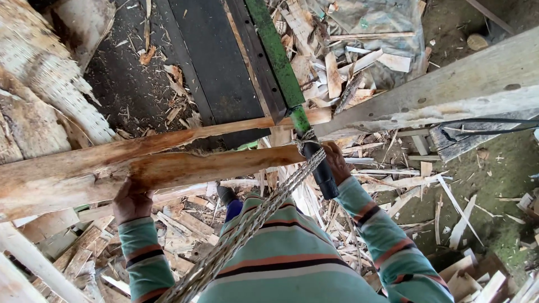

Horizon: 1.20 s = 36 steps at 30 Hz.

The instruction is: Feeding and sorting wood veneer sheets into a mechanical clipping machine.

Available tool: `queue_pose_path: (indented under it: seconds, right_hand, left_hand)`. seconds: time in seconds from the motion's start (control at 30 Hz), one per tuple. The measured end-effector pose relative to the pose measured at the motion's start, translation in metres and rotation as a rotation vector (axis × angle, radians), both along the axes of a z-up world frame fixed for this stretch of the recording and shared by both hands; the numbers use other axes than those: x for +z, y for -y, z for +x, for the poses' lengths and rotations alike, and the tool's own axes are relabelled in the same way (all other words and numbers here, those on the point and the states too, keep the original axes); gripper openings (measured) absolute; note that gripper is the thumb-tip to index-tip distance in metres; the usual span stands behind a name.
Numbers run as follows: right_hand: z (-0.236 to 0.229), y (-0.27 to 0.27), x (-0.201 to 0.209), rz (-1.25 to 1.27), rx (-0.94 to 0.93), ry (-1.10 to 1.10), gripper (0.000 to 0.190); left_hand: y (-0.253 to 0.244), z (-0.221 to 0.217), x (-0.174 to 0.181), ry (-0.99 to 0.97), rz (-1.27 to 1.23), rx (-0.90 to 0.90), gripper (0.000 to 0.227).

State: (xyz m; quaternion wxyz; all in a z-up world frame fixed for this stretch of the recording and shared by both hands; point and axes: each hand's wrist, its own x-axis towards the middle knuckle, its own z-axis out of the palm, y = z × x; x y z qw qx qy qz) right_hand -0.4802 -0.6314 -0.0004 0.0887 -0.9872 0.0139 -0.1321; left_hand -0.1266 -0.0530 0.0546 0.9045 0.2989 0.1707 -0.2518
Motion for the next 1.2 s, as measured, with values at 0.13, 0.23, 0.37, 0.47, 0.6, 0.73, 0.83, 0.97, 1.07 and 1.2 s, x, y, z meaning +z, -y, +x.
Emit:
queue_pose_path:
  seconds: [0.13,0.23,0.37,0.47,0.6,0.73,0.83,0.97,1.07,1.2]
  right_hand:
    - [-0.008,-0.008,0.037,0.096,0.024,0.071,0.046]
    - [-0.021,0.007,-0.007,0.132,0.017,-0.030,0.054]
    - [0.010,0.012,-0.004,0.362,0.064,-0.021,0.062]
    - [0.045,0.020,-0.031,0.935,-0.042,-0.362,0.035]
    - [0.083,0.015,-0.031,1.358,-0.041,-0.204,0.044]
    - [0.101,0.006,-0.030,1.896,-0.053,0.011,0.059]
    - [0.104,0.006,-0.026,2.241,-0.069,0.204,0.069]
    - [0.100,0.008,-0.015,2.236,-0.017,0.273,0.065]
    - [0.106,-0.005,0.006,2.273,-0.132,0.178,0.055]
    - [0.098,-0.001,0.003,2.292,-0.282,0.080,0.047]
  left_hand:
    - [0.004,-0.004,0.016,0.005,-0.032,-0.027,0.024]
    - [0.023,-0.008,0.050,0.002,0.031,-0.008,0.023]
    - [0.006,-0.003,0.021,0.051,0.088,-0.013,0.022]
    - [0.014,-0.001,0.025,0.053,0.113,-0.025,0.024]
    - [0.016,-0.004,0.032,0.039,0.189,0.000,0.026]
    - [0.003,-0.009,0.009,0.050,0.191,-0.011,0.027]
    - [0.020,-0.014,0.027,0.024,0.184,-0.008,0.027]
    - [0.034,-0.024,0.023,0.038,0.203,0.025,0.027]
    - [0.035,-0.034,0.024,0.070,0.184,0.046,0.026]
    - [0.044,-0.034,0.041,0.047,0.126,0.055,0.029]
